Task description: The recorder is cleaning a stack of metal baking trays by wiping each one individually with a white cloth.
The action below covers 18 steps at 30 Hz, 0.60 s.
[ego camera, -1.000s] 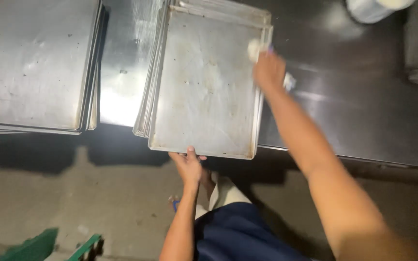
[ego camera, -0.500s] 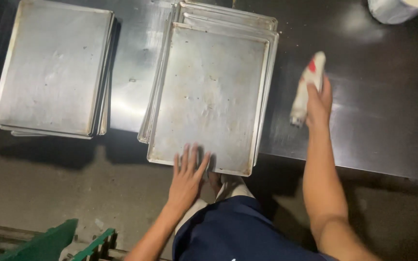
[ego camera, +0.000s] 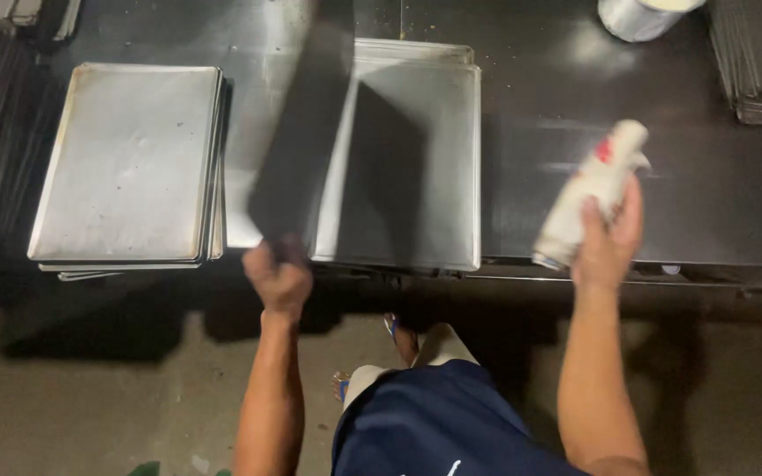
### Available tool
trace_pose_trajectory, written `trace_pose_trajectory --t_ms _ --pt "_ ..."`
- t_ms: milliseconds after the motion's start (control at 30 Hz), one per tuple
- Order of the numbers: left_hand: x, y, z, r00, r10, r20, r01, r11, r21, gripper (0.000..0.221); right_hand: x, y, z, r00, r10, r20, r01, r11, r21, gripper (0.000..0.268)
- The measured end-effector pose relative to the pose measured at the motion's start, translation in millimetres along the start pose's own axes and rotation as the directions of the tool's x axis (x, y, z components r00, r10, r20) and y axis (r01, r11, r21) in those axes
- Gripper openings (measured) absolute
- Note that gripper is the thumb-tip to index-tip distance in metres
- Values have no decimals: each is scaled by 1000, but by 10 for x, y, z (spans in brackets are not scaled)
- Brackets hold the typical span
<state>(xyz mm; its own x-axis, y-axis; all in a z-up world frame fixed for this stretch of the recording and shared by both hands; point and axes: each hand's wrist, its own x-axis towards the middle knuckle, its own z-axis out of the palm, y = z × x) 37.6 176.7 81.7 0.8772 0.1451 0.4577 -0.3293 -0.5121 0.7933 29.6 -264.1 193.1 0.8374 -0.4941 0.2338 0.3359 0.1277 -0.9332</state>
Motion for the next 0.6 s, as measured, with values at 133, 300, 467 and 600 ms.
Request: trace_pose_trajectory --t_ms 133,300,467,600 --pt "-385 -334 467 830 -443 -339 45 658 -751 37 -668 -368 1294 836 -289 466 520 687 -508 65" --pt "-287 953 373 721 -674 -162 59 293 -954 55 -1494 59 2000 343 -229 911 912 313 -264 44" --pt "-797 746 537 819 -560 124 27 -177 -984 51 -1693 138 1874 342 119 932 865 349 -362 60" --pt "-1049 775 497 738 -644 201 157 -127 -979 44 -1366 530 1760 314 274 909 853 339 -397 59"
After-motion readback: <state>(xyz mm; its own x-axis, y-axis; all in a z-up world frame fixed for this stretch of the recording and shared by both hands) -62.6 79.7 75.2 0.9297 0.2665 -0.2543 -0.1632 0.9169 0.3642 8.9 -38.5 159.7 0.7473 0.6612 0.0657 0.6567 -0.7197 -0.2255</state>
